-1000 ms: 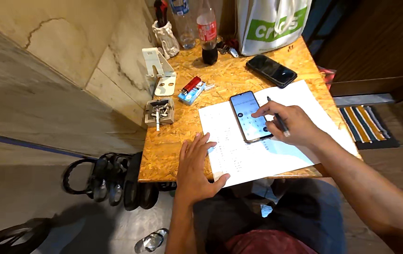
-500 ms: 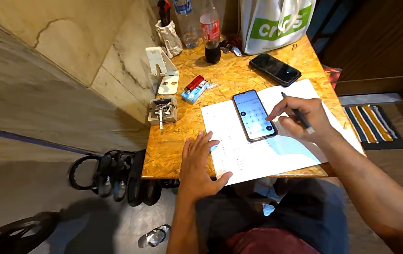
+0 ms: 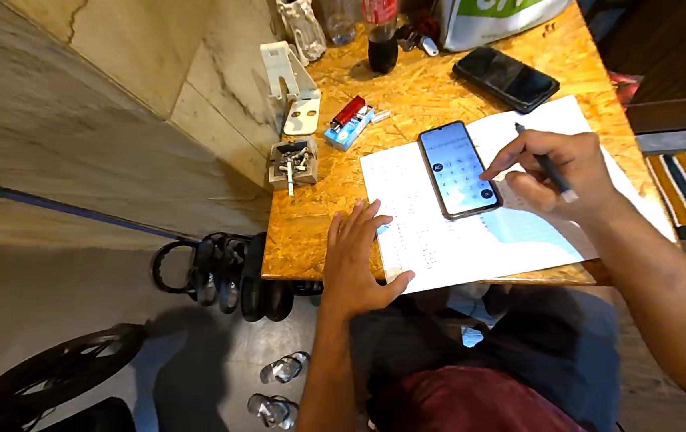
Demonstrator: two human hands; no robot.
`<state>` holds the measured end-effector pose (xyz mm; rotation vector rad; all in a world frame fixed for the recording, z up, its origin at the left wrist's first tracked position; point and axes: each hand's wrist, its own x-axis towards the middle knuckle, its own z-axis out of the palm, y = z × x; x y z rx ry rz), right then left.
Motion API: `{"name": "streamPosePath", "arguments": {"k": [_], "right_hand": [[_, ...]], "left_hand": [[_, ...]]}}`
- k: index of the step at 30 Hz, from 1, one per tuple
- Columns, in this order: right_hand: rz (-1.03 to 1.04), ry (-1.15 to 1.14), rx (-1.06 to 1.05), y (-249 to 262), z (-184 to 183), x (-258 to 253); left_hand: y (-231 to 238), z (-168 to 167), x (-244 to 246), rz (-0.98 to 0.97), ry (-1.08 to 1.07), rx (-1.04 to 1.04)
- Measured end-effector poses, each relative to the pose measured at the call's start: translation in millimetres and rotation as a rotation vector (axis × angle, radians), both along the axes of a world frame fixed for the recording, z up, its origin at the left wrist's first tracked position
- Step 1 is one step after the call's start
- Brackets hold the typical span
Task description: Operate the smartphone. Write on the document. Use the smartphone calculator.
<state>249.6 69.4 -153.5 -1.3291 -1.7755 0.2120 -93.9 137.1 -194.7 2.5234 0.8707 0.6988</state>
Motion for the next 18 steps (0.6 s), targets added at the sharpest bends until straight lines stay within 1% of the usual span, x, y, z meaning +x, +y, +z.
{"name": "streamPosePath", "arguments": {"k": [18], "right_hand": [[-0.021, -0.028, -0.025, -0.1, 0.0, -3.9]], "left_hand": [[-0.3, -0.1, 0.1, 0.003, -0.017, 0.001]]}}
